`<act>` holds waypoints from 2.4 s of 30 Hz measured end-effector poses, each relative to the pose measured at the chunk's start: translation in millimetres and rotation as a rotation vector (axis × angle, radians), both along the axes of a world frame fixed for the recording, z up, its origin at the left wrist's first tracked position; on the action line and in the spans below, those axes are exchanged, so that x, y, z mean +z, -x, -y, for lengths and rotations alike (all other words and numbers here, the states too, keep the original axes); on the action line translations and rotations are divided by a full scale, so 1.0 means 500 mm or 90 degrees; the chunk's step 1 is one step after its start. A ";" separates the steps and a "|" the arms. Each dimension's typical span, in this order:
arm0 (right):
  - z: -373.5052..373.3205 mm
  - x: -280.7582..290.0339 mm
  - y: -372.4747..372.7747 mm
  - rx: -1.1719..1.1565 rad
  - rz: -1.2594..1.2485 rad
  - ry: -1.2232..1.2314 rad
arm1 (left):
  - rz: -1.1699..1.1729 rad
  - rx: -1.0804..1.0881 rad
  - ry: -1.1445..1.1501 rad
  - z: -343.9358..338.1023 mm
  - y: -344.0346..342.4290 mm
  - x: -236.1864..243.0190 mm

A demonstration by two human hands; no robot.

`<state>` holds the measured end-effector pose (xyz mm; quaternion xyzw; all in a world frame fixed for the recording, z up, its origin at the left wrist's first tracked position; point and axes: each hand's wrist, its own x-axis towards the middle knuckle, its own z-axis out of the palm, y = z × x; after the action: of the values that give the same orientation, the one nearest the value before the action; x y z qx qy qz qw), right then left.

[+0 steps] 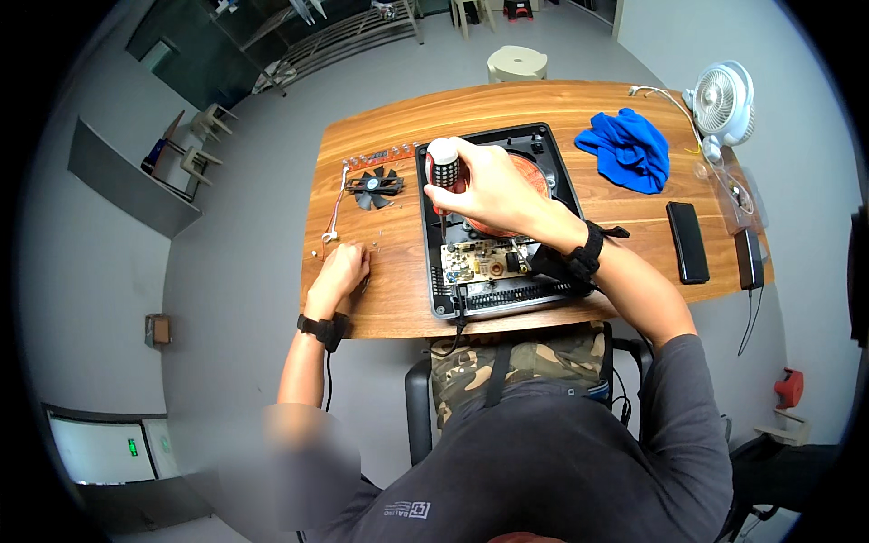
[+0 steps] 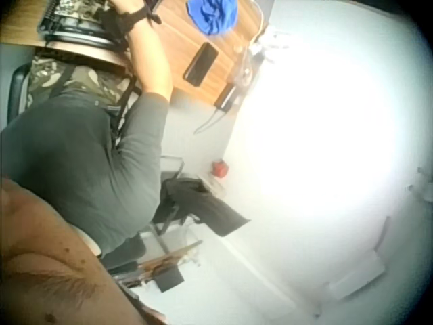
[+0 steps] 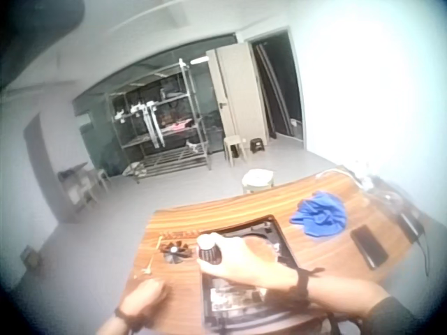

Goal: The person uses a screwdriver to remove screws from a disassembled electronic device on a wooden table, then lifts and repositions the copper-colored platter while continuing to unscrew components.

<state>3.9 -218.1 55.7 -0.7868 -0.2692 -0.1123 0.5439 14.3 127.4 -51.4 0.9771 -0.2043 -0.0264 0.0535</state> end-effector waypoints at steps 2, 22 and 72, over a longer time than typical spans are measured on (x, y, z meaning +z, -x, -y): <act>0.006 -0.002 -0.002 -0.012 0.020 0.006 | 0.002 -0.011 0.005 0.000 -0.005 -0.002; 0.027 -0.007 -0.005 -0.004 0.017 -0.020 | -0.062 -0.050 -0.040 0.020 -0.005 0.031; 0.086 0.001 0.015 -0.116 0.004 -0.129 | -0.430 0.050 0.721 0.236 -0.009 0.104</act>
<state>-3.8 -260.9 56.2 -0.7487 -0.1854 -0.1902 0.6074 18.8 9.4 0.4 0.7425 -0.1231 -0.2177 0.6214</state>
